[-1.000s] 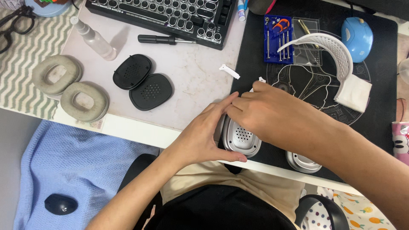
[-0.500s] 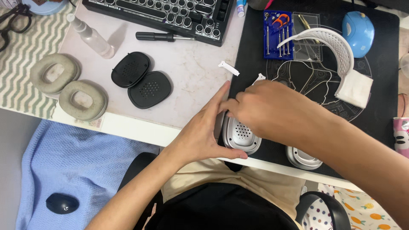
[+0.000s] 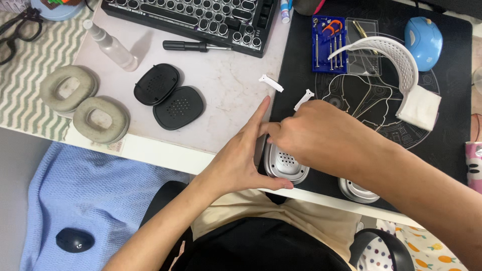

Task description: The person assembles a pair of over-ear headphones by attaching the earcups to the headband using small screws and plastic clips. They use a screwdriver to tighten the screws and then snap the plastic clips into place.

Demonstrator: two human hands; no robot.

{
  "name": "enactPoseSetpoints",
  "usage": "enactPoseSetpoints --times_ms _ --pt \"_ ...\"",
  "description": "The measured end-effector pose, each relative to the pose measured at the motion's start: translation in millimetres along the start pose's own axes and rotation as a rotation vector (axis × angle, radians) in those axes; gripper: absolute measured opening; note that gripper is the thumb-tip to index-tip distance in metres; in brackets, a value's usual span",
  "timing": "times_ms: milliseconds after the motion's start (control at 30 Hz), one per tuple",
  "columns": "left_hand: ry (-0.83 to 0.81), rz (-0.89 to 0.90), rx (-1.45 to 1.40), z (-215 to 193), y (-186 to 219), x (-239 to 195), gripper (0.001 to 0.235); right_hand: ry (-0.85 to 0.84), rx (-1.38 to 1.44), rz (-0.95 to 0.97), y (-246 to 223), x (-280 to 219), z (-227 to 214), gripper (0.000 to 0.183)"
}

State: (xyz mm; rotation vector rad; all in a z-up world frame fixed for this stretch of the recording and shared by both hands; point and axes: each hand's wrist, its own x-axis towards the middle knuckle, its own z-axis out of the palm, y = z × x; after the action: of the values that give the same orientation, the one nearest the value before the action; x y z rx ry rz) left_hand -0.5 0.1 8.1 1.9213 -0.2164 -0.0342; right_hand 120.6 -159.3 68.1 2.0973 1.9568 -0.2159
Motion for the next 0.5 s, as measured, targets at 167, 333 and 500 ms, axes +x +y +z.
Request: enactPoseSetpoints --times_ms 167,333,500 --pt "0.010 0.065 -0.008 2.5 -7.8 0.6 0.139 0.096 -0.039 -0.068 -8.8 -23.7 -28.9 0.025" --pt "-0.014 0.074 0.004 0.1 -5.6 1.3 0.138 -0.050 0.120 -0.086 -22.9 -26.1 -28.3 0.014" --pt "-0.019 0.063 -0.002 0.3 -4.9 -0.1 0.137 0.002 -0.038 -0.138 -28.7 -25.7 -22.6 0.014"
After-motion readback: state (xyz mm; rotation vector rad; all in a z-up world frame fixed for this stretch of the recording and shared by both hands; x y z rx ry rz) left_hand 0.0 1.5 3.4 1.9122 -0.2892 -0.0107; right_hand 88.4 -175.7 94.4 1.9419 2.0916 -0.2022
